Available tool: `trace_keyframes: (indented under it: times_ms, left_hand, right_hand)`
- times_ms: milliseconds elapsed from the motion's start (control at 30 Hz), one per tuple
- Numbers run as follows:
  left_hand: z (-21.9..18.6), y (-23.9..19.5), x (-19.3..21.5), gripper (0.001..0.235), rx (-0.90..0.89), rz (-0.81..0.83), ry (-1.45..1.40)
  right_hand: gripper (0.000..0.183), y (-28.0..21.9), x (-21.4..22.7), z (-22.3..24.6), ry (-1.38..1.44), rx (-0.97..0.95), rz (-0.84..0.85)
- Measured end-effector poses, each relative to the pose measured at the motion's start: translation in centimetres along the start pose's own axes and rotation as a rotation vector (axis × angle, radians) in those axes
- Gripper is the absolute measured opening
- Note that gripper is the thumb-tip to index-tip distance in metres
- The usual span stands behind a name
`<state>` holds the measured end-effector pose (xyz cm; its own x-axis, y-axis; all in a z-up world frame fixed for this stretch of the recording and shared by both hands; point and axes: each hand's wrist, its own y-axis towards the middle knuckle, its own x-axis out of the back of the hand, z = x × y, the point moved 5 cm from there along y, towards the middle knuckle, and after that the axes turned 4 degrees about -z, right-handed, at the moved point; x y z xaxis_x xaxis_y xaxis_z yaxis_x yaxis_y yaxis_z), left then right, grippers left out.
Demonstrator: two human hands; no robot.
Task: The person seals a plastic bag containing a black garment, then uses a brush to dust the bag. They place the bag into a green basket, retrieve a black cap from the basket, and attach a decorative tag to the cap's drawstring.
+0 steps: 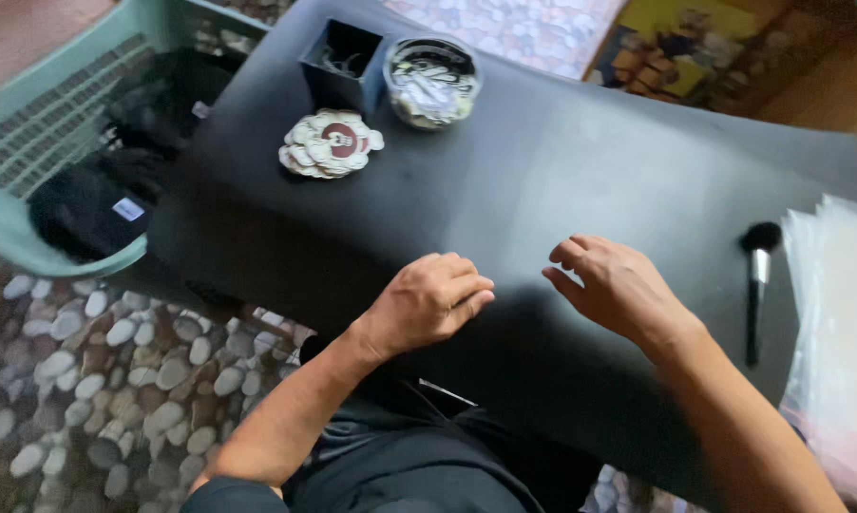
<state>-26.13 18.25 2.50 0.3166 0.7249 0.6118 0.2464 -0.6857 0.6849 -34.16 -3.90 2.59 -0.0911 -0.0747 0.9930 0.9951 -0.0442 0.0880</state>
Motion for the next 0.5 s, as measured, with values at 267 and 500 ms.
trace_keyframes:
  times_ms: [267, 500]
  left_hand:
    - [6.2, -4.1, 5.9, 0.015, 0.212, -0.230, 0.239]
    - [8.0, -7.0, 10.1, 0.011, 0.314, -0.293, 0.261]
  right_hand:
    - [0.020, 8.5, -4.2, 8.8, 0.128, 0.324, -0.021]
    - [0.017, 13.4, -5.2, 15.5, 0.151, 0.499, 0.008]
